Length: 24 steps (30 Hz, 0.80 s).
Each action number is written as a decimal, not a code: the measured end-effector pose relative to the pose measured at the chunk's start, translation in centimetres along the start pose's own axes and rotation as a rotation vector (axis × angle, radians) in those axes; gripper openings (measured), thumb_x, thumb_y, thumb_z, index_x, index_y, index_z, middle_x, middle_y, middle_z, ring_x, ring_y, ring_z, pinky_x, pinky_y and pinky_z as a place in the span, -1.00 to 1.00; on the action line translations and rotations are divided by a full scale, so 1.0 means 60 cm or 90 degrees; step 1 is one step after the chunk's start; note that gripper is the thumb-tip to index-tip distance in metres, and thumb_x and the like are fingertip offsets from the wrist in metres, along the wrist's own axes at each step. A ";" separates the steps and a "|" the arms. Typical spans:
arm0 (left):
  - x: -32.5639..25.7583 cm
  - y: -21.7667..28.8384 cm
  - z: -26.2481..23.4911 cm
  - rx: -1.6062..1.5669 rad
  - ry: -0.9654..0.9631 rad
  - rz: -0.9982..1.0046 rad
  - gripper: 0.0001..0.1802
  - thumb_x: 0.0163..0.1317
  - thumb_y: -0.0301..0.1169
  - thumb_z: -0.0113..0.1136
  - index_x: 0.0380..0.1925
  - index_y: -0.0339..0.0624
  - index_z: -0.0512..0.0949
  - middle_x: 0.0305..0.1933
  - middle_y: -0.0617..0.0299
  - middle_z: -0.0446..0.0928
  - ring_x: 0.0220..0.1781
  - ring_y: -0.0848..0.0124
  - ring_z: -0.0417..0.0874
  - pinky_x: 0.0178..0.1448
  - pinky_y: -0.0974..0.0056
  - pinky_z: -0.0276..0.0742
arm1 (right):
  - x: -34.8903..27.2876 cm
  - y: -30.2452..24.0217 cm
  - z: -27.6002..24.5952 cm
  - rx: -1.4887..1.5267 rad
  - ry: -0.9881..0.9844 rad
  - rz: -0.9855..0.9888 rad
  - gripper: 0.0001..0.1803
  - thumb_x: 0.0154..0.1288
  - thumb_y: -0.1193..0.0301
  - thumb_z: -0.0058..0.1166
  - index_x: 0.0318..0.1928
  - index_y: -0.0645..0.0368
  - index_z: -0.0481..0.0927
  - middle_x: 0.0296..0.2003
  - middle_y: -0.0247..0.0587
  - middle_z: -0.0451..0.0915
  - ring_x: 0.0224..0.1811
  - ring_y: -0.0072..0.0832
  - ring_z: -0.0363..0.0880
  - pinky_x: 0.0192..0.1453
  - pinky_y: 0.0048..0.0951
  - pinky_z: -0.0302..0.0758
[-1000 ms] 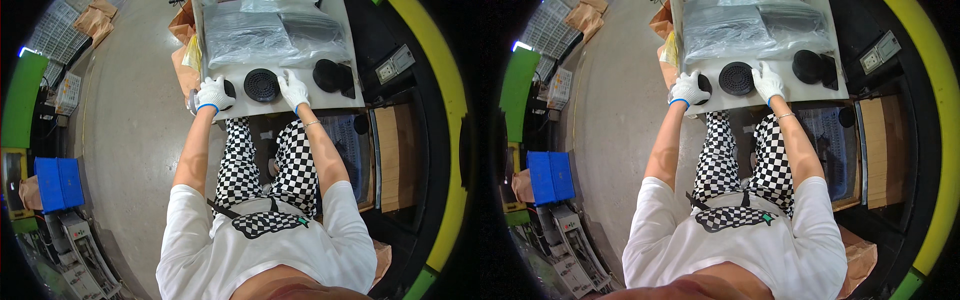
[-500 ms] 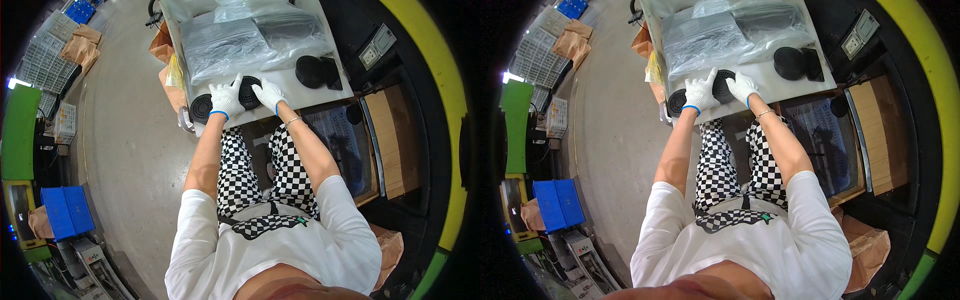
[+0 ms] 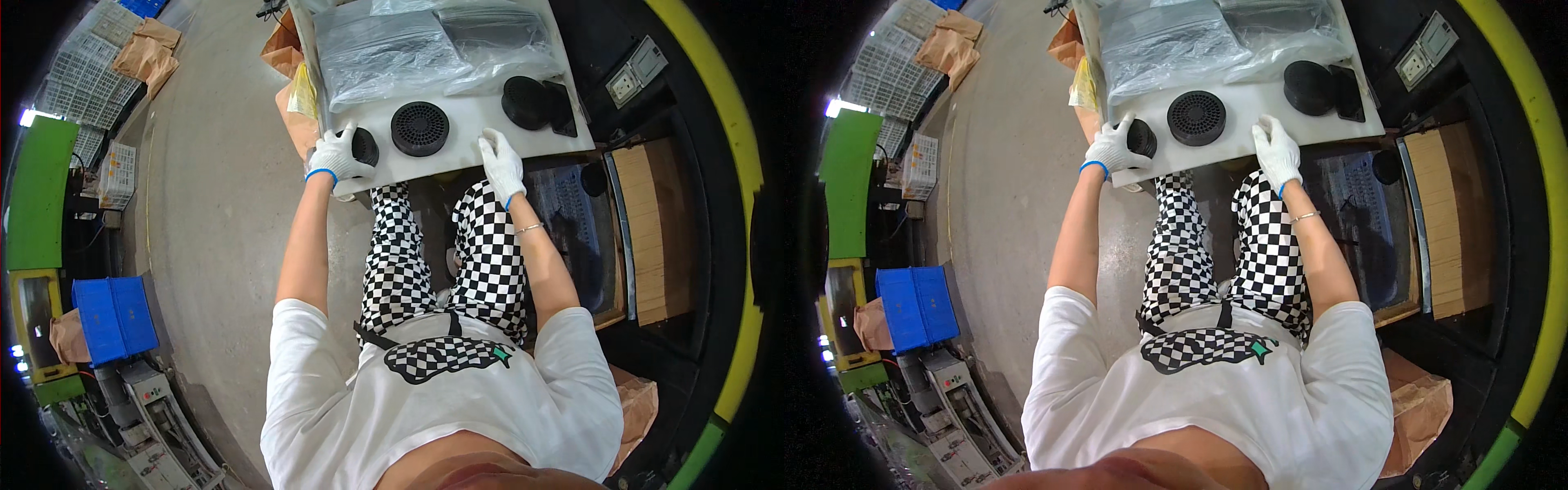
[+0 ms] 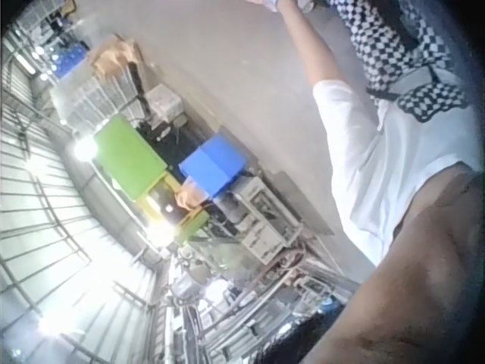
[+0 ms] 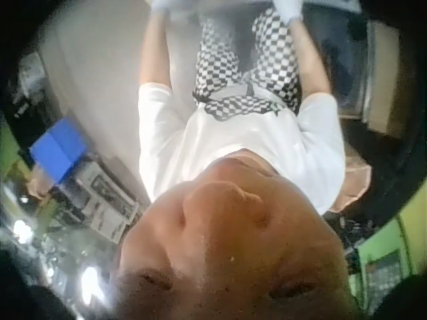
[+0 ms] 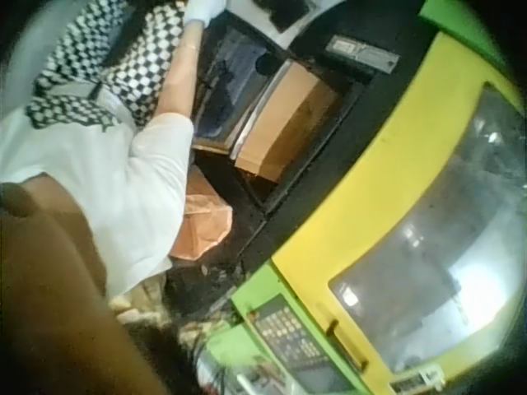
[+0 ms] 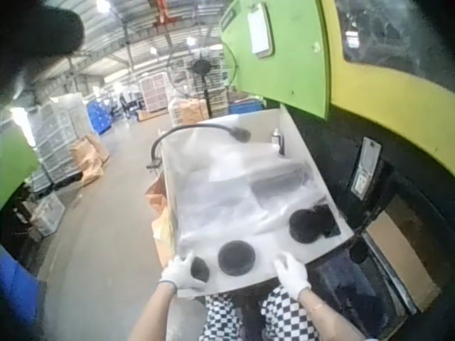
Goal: The person assembles circular plastic parts by hand at a workstation.
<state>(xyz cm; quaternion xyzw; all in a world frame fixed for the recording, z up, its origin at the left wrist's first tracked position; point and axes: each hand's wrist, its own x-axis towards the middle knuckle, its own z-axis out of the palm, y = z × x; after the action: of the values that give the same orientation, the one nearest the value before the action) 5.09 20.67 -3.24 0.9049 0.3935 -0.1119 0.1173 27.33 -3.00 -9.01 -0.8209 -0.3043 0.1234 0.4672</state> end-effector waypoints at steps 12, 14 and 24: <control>0.010 0.017 -0.009 -0.040 -0.007 0.014 0.14 -0.51 0.00 0.54 0.28 0.22 0.30 0.20 -0.24 0.33 0.18 -0.14 0.48 0.25 0.04 0.47 | 0.000 0.016 0.005 -0.027 0.022 0.010 -0.60 0.35 0.16 -0.03 0.01 0.17 0.56 -0.05 0.01 0.63 0.03 -0.11 0.58 0.14 -0.23 0.46; 0.011 0.013 -0.007 -0.047 -0.005 -0.003 0.12 -0.53 -0.02 0.54 0.25 0.21 0.34 0.19 -0.24 0.34 0.17 -0.13 0.49 0.25 0.04 0.47 | -0.001 0.005 0.001 -0.061 0.000 0.025 -0.62 0.35 0.15 -0.04 -0.02 0.16 0.58 -0.09 0.03 0.63 0.01 -0.08 0.58 0.11 -0.21 0.47; 0.013 0.031 0.000 -0.035 0.001 -0.006 0.12 -0.41 -0.08 0.50 0.34 0.26 0.24 0.28 -0.17 0.28 0.26 -0.14 0.42 0.26 -0.02 0.46 | 0.001 -0.002 0.000 -0.049 0.023 0.033 -0.61 0.32 0.11 -0.08 -0.14 0.16 0.61 -0.20 0.12 0.62 -0.09 0.05 0.56 0.01 -0.08 0.46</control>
<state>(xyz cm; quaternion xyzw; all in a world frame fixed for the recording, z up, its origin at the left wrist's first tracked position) 6.98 19.94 -3.25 0.8996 0.4007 -0.1007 0.1414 27.33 -2.94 -8.93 -0.8482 -0.2788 0.1085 0.4371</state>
